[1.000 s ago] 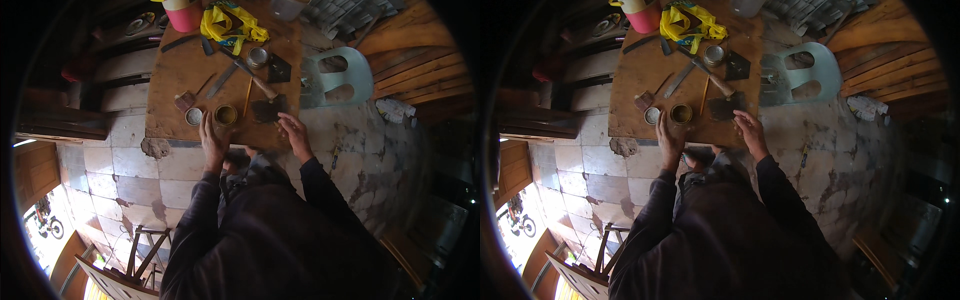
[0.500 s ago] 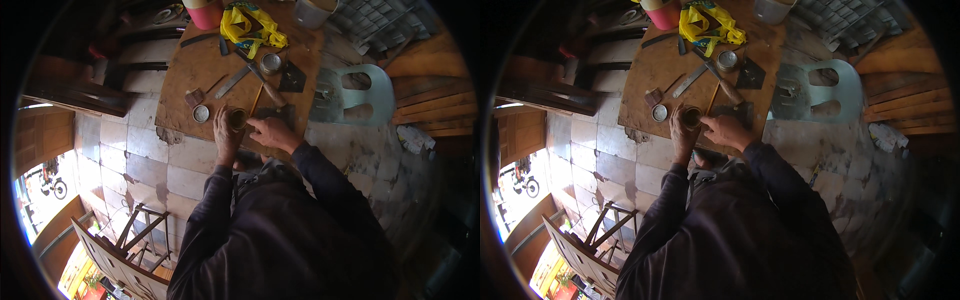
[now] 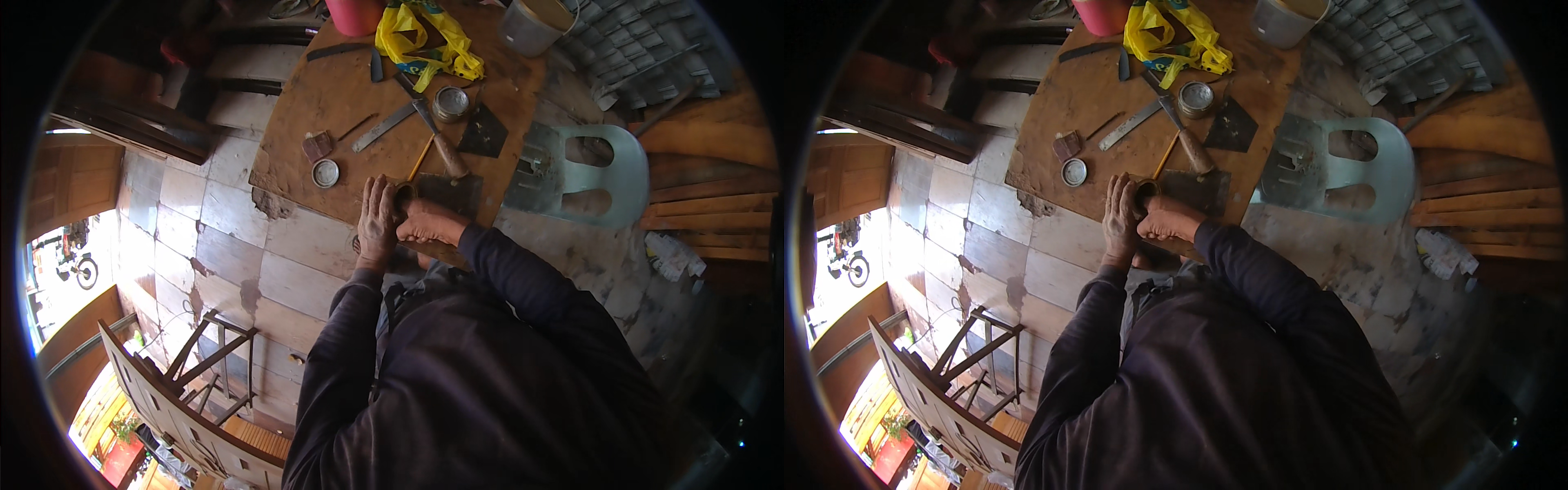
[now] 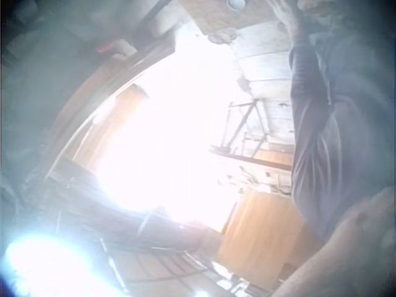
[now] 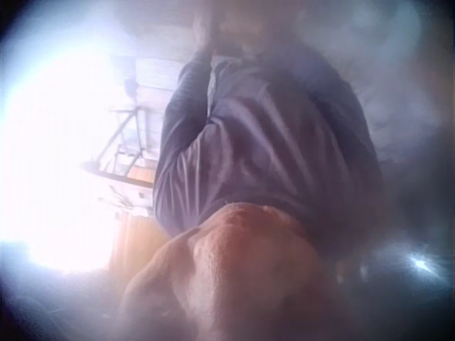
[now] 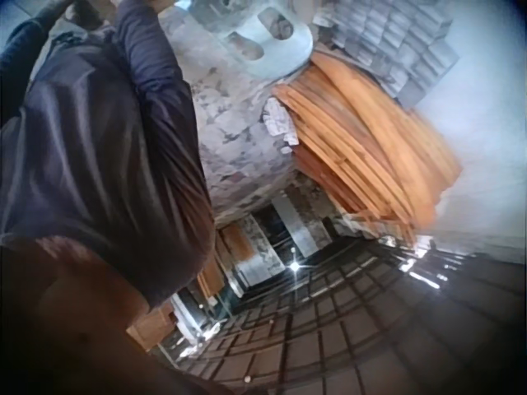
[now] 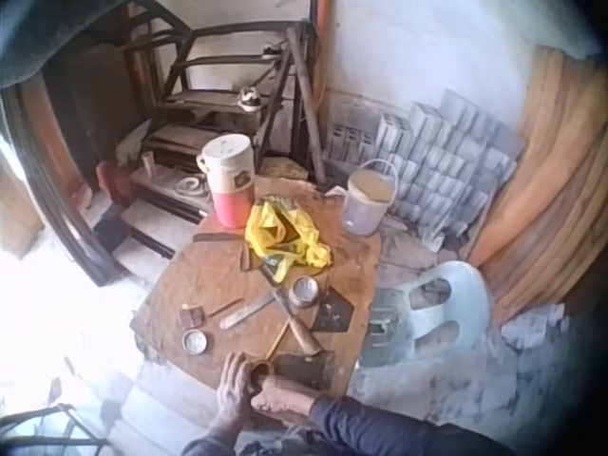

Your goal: The person nails wooden trim pieces onto a large door using a hammer and then applies wood filler to the nail holes and seams with a putty knife and their finger.

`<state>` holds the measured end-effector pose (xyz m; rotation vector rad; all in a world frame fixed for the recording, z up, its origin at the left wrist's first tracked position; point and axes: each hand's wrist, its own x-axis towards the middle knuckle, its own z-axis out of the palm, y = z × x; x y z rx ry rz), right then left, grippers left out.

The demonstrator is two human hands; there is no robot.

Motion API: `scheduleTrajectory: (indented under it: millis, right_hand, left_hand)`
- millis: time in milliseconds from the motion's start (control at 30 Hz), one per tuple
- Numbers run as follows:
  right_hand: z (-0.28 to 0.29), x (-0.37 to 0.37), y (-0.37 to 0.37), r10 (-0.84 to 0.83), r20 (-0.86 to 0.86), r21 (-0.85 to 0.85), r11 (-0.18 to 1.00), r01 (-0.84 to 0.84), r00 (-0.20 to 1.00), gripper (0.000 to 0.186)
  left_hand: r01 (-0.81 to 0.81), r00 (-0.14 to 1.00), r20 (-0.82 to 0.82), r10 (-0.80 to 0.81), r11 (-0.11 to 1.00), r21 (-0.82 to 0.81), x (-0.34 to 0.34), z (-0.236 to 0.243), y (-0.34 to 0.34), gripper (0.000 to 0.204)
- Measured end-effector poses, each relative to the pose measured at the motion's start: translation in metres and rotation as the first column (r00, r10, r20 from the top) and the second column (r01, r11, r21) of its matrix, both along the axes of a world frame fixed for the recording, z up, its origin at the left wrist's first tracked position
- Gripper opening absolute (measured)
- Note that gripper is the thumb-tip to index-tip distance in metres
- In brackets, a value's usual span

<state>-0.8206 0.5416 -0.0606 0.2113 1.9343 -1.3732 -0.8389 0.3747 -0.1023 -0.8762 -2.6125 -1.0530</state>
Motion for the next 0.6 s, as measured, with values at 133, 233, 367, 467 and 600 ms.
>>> scheduleTrajectory:
  millis: [133, 233, 367, 467, 600]
  right_hand:
    - [0.011, -0.002, -0.002, -0.183, 0.319, -0.339, 0.894, 0.293, 0.93, 0.013]
    - [0.02, -0.006, -0.002, -0.158, 0.459, -0.47, 0.792, 0.39, 0.874, 0.015]
    - [0.017, -0.002, -0.007, -0.218, 0.547, -0.506, 0.683, 0.526, 0.808, 0.018]
    - [0.015, 0.003, -0.011, -0.234, 0.604, -0.545, 0.577, 0.609, 0.762, 0.02]
    - [0.014, 0.012, -0.017, -0.281, 0.634, -0.563, 0.471, 0.679, 0.72, 0.022]
  left_hand:
    - [-0.015, 1.0, 0.016, 0.014, 1.0, 0.024, 0.004, -0.01, -0.004, 0.066]
    - [-0.012, 1.0, -0.008, 0.013, 0.998, 0.069, 0.005, -0.015, -0.005, 0.068]
    - [-0.043, 0.999, -0.003, 0.043, 0.996, 0.082, 0.005, -0.018, -0.006, 0.069]
    - [-0.061, 0.998, 0.015, 0.06, 0.994, 0.092, 0.007, -0.018, -0.009, 0.067]
    - [-0.103, 0.991, 0.098, 0.089, 0.982, 0.161, 0.006, -0.02, -0.011, 0.063]
